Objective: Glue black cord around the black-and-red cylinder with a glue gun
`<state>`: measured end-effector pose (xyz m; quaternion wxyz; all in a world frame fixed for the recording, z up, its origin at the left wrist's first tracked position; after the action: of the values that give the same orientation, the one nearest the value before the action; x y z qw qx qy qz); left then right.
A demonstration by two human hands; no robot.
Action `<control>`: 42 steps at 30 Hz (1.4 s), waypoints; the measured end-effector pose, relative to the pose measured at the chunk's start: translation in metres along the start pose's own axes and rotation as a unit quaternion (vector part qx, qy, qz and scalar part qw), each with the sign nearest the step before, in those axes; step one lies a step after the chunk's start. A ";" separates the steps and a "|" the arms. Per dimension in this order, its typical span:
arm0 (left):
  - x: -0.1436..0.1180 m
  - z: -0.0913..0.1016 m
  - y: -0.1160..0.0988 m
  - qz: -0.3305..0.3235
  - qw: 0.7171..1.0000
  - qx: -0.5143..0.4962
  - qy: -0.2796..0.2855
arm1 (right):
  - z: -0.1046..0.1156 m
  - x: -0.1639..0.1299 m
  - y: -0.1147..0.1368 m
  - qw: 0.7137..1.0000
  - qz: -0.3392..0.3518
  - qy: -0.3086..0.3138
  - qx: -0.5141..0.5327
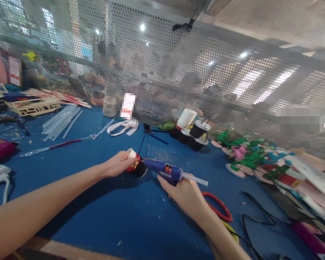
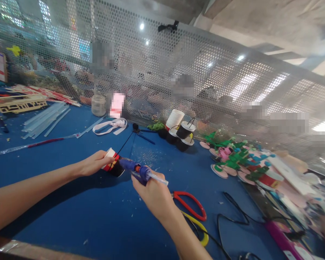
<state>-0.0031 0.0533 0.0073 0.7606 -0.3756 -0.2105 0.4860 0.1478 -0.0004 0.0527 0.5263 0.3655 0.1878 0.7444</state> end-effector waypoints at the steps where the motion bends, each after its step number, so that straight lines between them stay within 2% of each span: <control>1: 0.000 0.000 -0.001 -0.005 1.000 0.005 0.003 | 0.000 0.001 0.001 1.000 0.006 -0.003 -0.017; 5: -0.001 0.001 -0.003 -0.016 1.000 0.016 0.003 | 0.002 0.003 0.001 0.998 0.019 -0.006 -0.055; 8: 0.000 0.000 -0.001 -0.008 1.000 0.005 0.001 | 0.001 0.001 0.001 1.000 0.007 0.007 -0.028; 15: 0.002 0.000 0.004 0.060 0.992 -0.105 -0.023 | -0.006 -0.006 0.011 0.998 0.034 0.046 0.010; 22: 0.003 0.000 0.009 0.078 0.981 -0.168 -0.051 | -0.014 -0.014 0.015 0.996 0.052 0.073 -0.017; 25: 0.004 0.001 0.009 0.075 0.981 -0.167 -0.059 | -0.015 -0.015 0.014 0.995 0.060 0.081 -0.017; 32: 0.002 0.001 0.006 0.080 0.987 -0.124 -0.058 | -0.004 -0.008 0.008 0.999 0.043 0.028 -0.017; 40: 0.003 -0.001 0.009 0.091 0.977 -0.180 -0.063 | -0.013 -0.013 0.018 0.994 0.060 0.082 -0.028; 42: 0.004 -0.001 0.009 0.090 0.977 -0.181 -0.060 | -0.012 -0.013 0.017 0.995 0.061 0.073 -0.026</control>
<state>-0.0060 0.0584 -0.0007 0.6189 -0.4949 -0.3053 0.5281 0.1301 -0.0172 0.0519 0.4741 0.3075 0.1836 0.8043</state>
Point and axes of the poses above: each hand's wrist, its own x-axis towards the middle knuckle, its own z-axis out of the back of the hand, y = z × x, the point moved 7 cm from there along x, towards the middle knuckle, and after that the axes turned 10 degrees about x, right-handed, at the moved point
